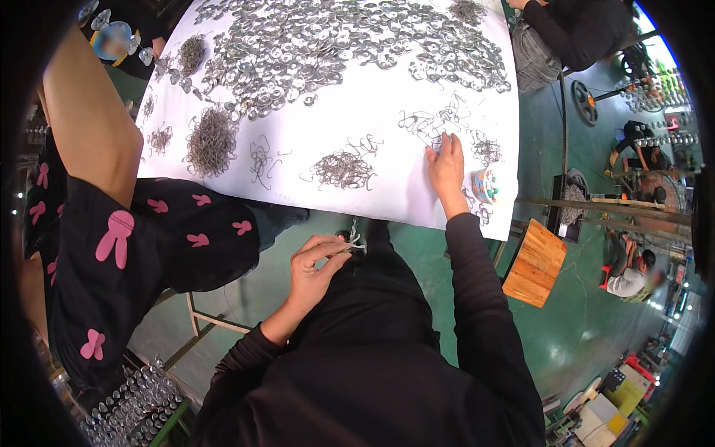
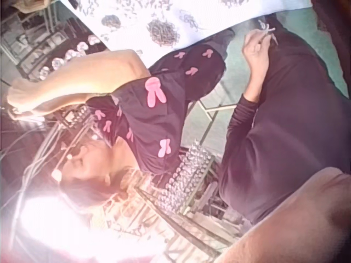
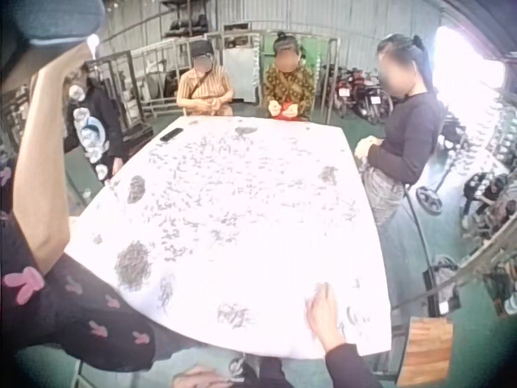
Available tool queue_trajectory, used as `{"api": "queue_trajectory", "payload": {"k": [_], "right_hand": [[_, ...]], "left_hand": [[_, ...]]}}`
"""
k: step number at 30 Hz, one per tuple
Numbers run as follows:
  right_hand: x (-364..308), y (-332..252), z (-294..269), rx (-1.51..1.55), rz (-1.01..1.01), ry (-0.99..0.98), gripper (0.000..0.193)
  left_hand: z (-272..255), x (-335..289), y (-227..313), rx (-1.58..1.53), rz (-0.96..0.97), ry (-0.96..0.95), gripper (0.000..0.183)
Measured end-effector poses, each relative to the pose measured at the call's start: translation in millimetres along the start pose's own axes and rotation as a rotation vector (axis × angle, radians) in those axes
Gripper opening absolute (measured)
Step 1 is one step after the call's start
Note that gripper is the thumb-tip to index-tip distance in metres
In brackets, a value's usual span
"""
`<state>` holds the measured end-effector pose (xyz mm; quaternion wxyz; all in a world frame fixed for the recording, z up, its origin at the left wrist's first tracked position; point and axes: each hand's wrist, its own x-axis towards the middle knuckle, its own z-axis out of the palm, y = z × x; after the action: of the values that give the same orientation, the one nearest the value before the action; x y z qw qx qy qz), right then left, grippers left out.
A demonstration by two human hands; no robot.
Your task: The person picks small metal hooks and circular metal pieces from a table and links them together by hand. The person repeatedly forms short chains and hangs them on a nearby metal rack. The person continues this process throughout the clip.
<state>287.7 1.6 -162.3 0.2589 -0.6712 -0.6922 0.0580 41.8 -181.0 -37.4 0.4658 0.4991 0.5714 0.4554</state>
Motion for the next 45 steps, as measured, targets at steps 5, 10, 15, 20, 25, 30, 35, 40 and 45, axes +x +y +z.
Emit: {"api": "queue_trajectory", "payload": {"k": [5,10,15,20,25,30,35,40,45], "right_hand": [[-20.6,-30.4,-7.1,0.064,-0.117,-0.205,0.045],[15.5,3.3,-15.9,0.283,0.075,-0.149,0.023],[46.5,7.1,-10.5,0.181,0.041,-0.283,0.006],[58.7,-9.3,4.5,0.051,0.108,-0.350,0.004],[57.2,-26.8,7.2,-0.172,0.130,-0.481,0.012],[30.6,-18.1,31.9,-0.246,0.032,-0.414,0.019],[17.7,-3.8,8.3,0.346,0.180,-0.559,0.015],[-20.6,-44.6,-46.3,1.144,0.451,-0.608,0.012],[-70.5,-98.2,-96.0,1.317,0.569,-0.723,0.011]], "left_hand": [[2.5,-1.8,-8.7,0.011,-0.007,0.009,0.017],[2.8,2.2,-6.4,0.022,-0.005,-0.003,0.018],[6.8,1.8,-6.9,0.027,0.008,-0.028,0.018],[11.0,-0.8,-11.0,0.014,0.022,-0.057,0.017],[11.0,-1.8,-13.6,0.025,0.002,-0.051,0.016],[10.9,-2.1,-16.4,0.006,-0.015,-0.047,0.014],[10.3,-7.5,-26.4,-0.047,-0.056,-0.010,0.015],[11.2,-5.6,-26.0,0.008,0.005,0.034,0.012],[8.9,-9.2,-27.7,-0.045,-0.013,0.038,0.012]]}}
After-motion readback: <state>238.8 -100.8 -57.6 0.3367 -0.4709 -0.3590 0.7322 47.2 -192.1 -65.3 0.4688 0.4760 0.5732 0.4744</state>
